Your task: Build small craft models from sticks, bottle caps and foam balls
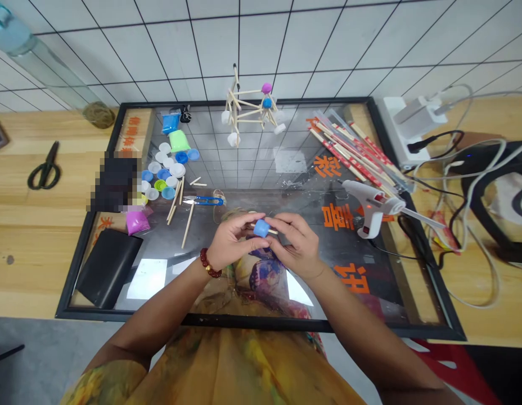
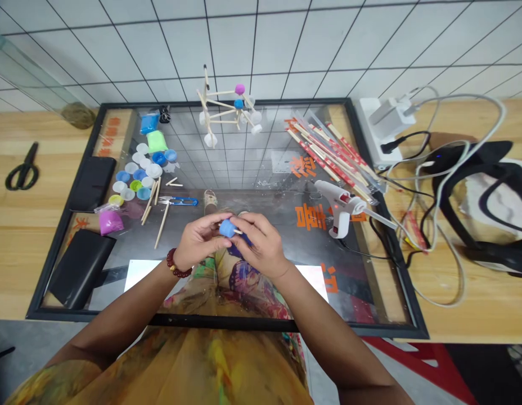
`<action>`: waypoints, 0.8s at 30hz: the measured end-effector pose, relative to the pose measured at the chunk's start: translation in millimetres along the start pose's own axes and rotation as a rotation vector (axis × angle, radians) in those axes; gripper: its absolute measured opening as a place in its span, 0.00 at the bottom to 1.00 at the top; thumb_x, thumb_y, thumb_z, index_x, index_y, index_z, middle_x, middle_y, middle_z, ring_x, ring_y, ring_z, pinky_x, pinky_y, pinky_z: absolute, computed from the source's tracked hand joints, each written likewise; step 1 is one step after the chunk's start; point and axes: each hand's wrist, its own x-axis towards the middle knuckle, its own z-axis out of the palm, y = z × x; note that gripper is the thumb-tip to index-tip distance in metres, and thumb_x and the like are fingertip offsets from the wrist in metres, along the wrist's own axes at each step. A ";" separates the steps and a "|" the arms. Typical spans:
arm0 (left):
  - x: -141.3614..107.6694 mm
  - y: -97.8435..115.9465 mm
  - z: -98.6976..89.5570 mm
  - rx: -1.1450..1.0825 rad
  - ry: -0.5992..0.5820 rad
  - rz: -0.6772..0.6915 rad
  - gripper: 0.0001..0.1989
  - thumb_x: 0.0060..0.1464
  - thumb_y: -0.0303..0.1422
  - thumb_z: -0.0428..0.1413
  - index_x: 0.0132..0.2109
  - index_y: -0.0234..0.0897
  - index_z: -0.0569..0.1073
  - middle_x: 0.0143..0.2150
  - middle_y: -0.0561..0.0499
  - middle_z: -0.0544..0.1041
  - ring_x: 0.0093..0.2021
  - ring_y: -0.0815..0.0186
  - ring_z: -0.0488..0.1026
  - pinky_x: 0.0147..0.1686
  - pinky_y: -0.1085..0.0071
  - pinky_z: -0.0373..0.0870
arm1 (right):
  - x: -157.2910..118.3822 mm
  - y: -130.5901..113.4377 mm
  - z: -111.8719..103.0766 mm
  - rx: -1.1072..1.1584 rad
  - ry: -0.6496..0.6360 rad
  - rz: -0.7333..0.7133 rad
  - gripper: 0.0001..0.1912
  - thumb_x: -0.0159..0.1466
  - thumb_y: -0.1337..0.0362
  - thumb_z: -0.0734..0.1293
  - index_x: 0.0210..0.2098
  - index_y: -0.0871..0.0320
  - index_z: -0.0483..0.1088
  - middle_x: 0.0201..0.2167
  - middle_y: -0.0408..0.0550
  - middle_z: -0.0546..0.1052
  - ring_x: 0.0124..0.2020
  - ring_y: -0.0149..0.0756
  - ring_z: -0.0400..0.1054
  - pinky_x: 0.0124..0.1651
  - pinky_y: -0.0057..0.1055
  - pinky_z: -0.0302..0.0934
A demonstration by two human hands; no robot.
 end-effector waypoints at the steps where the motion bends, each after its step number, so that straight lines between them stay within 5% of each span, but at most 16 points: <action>1: 0.4 -1.2 -0.8 -0.005 -0.001 -0.005 0.25 0.49 0.36 0.70 0.55 0.38 0.79 0.47 0.44 0.83 0.45 0.62 0.82 0.46 0.67 0.81 | 0.2 -0.2 -0.3 -0.008 -0.006 -0.013 0.18 0.65 0.67 0.70 0.55 0.51 0.73 0.43 0.51 0.78 0.43 0.39 0.76 0.44 0.37 0.75; 8: 4.0 -4.2 -4.1 0.121 0.136 0.276 0.19 0.49 0.31 0.70 0.49 0.41 0.79 0.53 0.45 0.76 0.51 0.63 0.79 0.49 0.67 0.80 | 1.1 2.4 3.0 0.219 -0.036 0.209 0.32 0.59 0.55 0.76 0.60 0.52 0.67 0.47 0.53 0.76 0.41 0.39 0.74 0.49 0.43 0.73; 12: -0.1 1.0 -3.0 0.400 0.132 0.357 0.19 0.56 0.30 0.64 0.55 0.43 0.76 0.54 0.44 0.73 0.53 0.60 0.77 0.52 0.63 0.80 | -3.3 5.4 5.5 0.388 -0.146 0.349 0.26 0.64 0.53 0.72 0.58 0.54 0.69 0.47 0.52 0.78 0.45 0.40 0.75 0.51 0.40 0.72; 16: -3.0 0.8 -0.4 0.493 0.135 0.427 0.27 0.57 0.29 0.62 0.63 0.45 0.69 0.62 0.41 0.67 0.57 0.58 0.75 0.57 0.58 0.77 | -5.4 3.9 5.0 0.383 -0.129 0.335 0.18 0.65 0.58 0.71 0.53 0.54 0.72 0.46 0.51 0.81 0.43 0.38 0.76 0.49 0.38 0.72; 19: -1.6 -1.4 -0.4 0.315 0.108 0.316 0.30 0.58 0.29 0.60 0.66 0.44 0.66 0.62 0.40 0.69 0.54 0.60 0.77 0.54 0.62 0.79 | -4.0 3.0 4.1 0.332 -0.039 0.298 0.16 0.62 0.61 0.74 0.49 0.53 0.74 0.41 0.49 0.80 0.40 0.37 0.75 0.46 0.37 0.72; 24: -0.8 0.0 -1.3 0.027 -0.024 0.003 0.21 0.58 0.34 0.62 0.59 0.38 0.74 0.47 0.42 0.82 0.46 0.61 0.81 0.47 0.65 0.81 | 0.5 3.4 3.0 0.272 0.007 0.231 0.13 0.62 0.62 0.74 0.46 0.52 0.72 0.40 0.48 0.79 0.40 0.38 0.74 0.46 0.39 0.71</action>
